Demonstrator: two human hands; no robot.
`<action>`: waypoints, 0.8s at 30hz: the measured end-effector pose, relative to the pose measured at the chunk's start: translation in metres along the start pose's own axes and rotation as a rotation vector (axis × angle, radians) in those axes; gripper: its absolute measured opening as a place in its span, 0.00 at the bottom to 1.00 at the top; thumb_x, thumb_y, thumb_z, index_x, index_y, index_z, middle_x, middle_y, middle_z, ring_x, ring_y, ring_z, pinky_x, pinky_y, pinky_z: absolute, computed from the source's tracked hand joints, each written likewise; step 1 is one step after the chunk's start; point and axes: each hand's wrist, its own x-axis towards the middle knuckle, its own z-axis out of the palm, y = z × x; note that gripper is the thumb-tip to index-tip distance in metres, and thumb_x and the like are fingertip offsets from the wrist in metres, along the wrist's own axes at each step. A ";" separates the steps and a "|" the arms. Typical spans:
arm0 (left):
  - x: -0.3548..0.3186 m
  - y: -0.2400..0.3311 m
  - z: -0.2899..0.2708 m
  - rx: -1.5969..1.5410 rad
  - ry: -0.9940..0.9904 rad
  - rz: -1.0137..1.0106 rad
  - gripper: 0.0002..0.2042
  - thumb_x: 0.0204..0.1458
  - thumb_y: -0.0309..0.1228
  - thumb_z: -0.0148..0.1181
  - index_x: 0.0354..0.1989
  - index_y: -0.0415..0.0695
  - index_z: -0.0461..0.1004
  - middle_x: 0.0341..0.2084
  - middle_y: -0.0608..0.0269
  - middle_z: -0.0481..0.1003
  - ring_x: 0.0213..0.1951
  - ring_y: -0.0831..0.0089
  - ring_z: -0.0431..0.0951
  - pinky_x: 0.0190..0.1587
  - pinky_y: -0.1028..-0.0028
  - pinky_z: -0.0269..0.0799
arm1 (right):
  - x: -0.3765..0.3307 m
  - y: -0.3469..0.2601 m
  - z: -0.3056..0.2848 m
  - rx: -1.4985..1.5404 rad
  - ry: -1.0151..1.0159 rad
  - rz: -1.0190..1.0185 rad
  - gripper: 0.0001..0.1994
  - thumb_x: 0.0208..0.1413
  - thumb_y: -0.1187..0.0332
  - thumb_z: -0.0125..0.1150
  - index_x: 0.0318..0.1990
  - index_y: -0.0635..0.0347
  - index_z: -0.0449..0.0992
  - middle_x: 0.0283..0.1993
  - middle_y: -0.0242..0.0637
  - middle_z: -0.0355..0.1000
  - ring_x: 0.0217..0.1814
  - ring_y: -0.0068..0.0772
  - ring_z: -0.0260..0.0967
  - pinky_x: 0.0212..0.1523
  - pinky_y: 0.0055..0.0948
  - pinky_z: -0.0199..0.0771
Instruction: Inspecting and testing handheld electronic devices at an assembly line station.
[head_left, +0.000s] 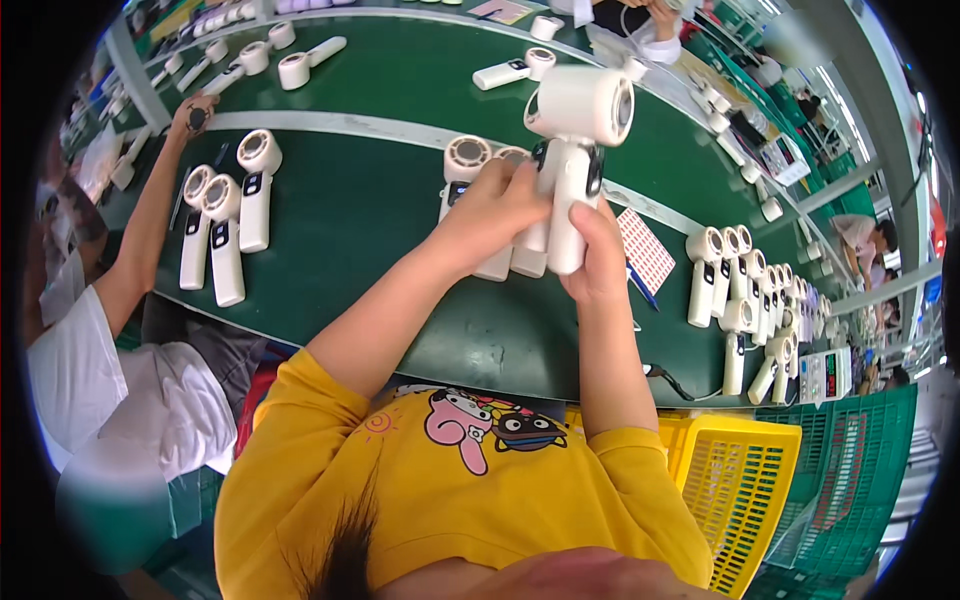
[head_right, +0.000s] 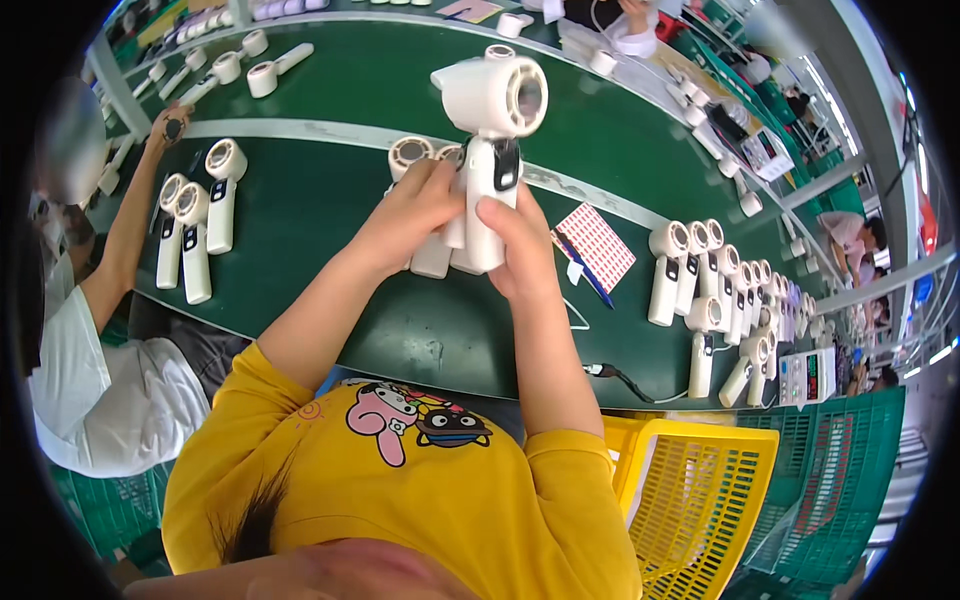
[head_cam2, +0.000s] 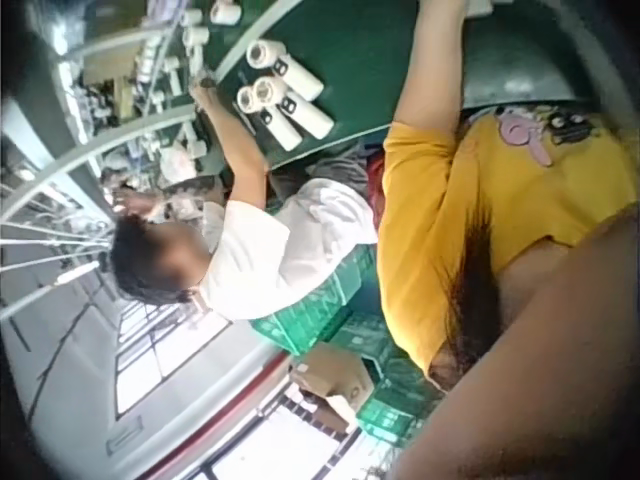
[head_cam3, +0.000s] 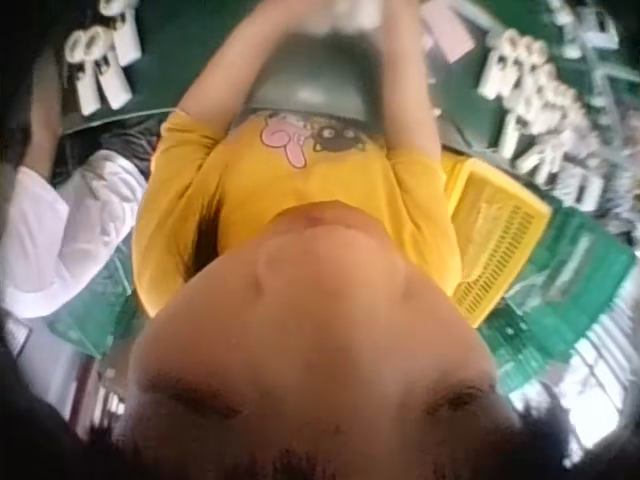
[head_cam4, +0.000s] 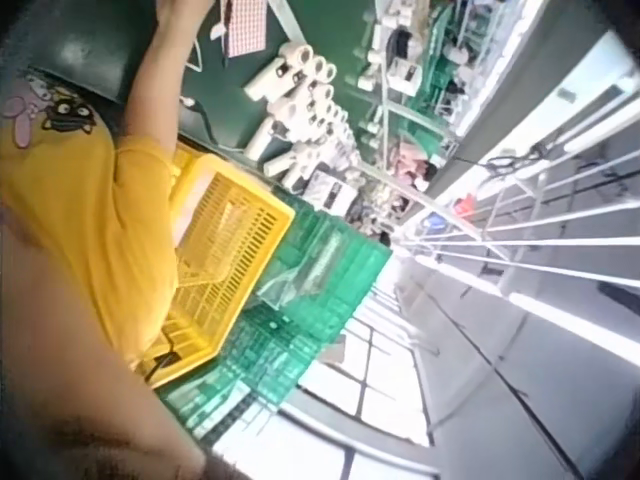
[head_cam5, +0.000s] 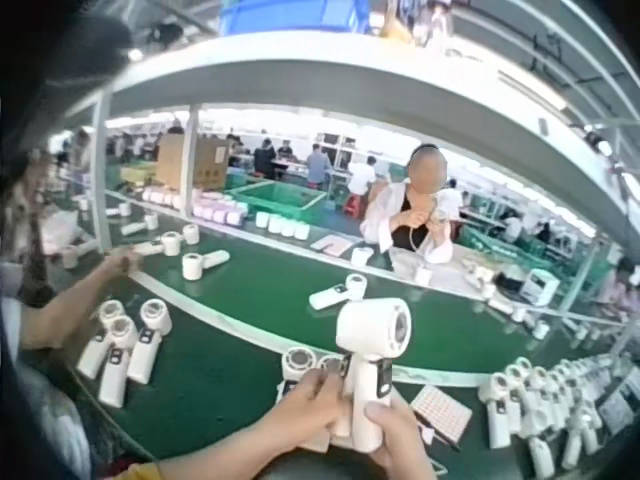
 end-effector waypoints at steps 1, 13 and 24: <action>0.001 -0.004 0.002 -0.033 0.038 -0.048 0.17 0.51 0.36 0.46 0.43 0.35 0.63 0.32 0.53 0.69 0.31 0.72 0.69 0.32 0.76 0.65 | -0.002 0.002 -0.011 0.036 -0.040 0.064 0.23 0.45 0.68 0.53 0.49 0.72 0.62 0.41 0.46 0.68 0.38 0.36 0.66 0.40 0.28 0.66; -0.006 0.004 -0.008 0.001 -0.094 -0.183 0.18 0.51 0.31 0.48 0.45 0.28 0.61 0.32 0.49 0.70 0.29 0.72 0.71 0.30 0.79 0.68 | -0.011 -0.016 -0.026 -0.349 -0.105 0.231 0.22 0.40 0.66 0.62 0.43 0.68 0.68 0.39 0.45 0.69 0.38 0.36 0.68 0.42 0.28 0.67; -0.001 -0.005 -0.037 -0.816 -0.136 0.004 0.17 0.46 0.22 0.47 0.46 0.34 0.58 0.33 0.51 0.68 0.25 0.70 0.71 0.26 0.77 0.67 | -0.011 -0.015 -0.015 -0.145 0.067 -0.114 0.22 0.42 0.74 0.59 0.47 0.70 0.62 0.34 0.44 0.70 0.35 0.36 0.69 0.38 0.27 0.69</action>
